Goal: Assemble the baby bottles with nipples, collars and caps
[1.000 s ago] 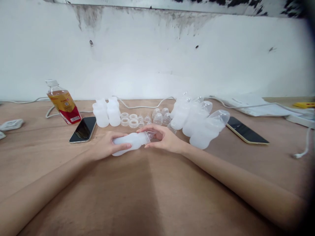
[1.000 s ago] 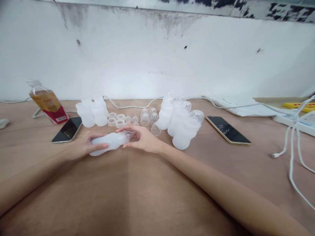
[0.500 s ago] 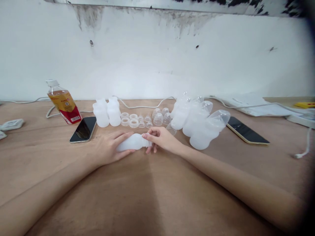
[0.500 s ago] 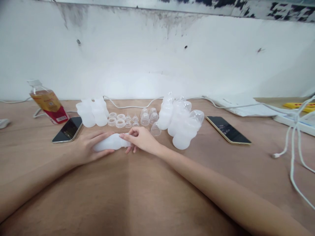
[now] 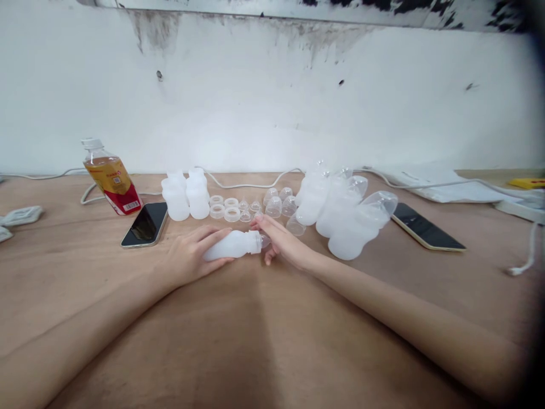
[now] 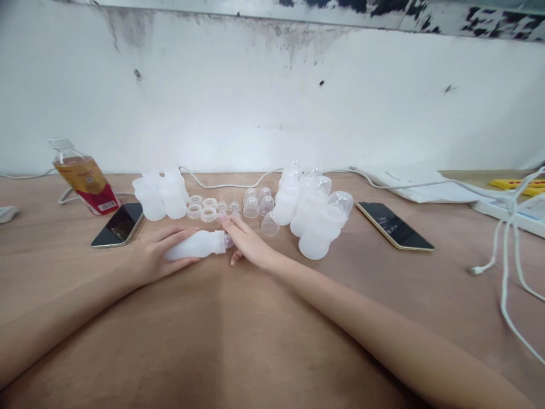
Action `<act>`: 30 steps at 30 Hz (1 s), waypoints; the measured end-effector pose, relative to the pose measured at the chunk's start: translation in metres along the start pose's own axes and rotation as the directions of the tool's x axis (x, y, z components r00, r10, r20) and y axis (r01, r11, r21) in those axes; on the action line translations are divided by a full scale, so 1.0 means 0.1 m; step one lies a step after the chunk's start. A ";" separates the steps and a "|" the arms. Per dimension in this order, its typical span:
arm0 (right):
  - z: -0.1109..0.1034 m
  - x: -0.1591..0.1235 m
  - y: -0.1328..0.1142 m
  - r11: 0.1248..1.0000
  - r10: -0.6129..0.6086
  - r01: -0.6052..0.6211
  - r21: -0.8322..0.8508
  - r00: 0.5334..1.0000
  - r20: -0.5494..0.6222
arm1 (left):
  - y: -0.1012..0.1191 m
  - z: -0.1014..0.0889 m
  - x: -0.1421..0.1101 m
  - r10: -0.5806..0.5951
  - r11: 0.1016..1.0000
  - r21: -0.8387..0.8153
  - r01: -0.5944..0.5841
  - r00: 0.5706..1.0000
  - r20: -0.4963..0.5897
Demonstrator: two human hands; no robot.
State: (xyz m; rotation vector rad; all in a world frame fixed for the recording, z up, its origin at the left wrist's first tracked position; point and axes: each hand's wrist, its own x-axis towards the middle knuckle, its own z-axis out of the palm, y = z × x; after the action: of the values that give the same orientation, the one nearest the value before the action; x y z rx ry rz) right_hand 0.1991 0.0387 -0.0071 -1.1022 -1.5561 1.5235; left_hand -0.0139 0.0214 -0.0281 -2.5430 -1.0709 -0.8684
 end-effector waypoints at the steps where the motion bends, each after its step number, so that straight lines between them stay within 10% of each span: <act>1: -0.01 0.00 0.00 0.999 -0.039 0.039 0.015 0.999 0.016 | 0.00 0.00 0.00 -0.041 0.999 -0.012 0.041 0.999 0.002; 6: -0.05 0.02 0.02 0.983 -0.183 0.184 0.013 0.968 0.173 | -0.03 0.00 -0.01 -0.107 0.993 -0.057 0.108 0.994 0.018; 14: -0.05 0.03 0.08 0.886 -0.420 0.422 -0.195 0.906 0.050 | -0.01 -0.05 0.04 -0.185 0.973 -0.131 0.192 0.981 0.059; 22: -0.16 -0.02 0.00 0.610 -0.635 0.686 -0.396 0.722 0.272 | -0.11 -0.21 0.18 -0.257 0.773 -0.449 0.449 0.868 0.426; 26: -0.15 -0.01 0.01 0.718 -0.560 0.582 -0.382 0.809 0.180 | -0.09 -0.26 0.21 -0.261 0.719 -0.480 0.502 0.836 0.483; 30: -0.13 0.02 0.02 0.816 -0.444 0.452 -0.361 0.889 0.111 | -0.05 -0.25 0.20 -0.223 0.872 -0.359 0.332 0.924 0.312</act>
State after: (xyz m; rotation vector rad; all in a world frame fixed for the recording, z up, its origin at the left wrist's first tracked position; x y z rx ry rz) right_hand 0.2106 0.0459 -0.0085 -0.8261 -2.0108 0.9401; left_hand -0.0172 0.0257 0.0036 -2.9599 -1.5106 -0.9247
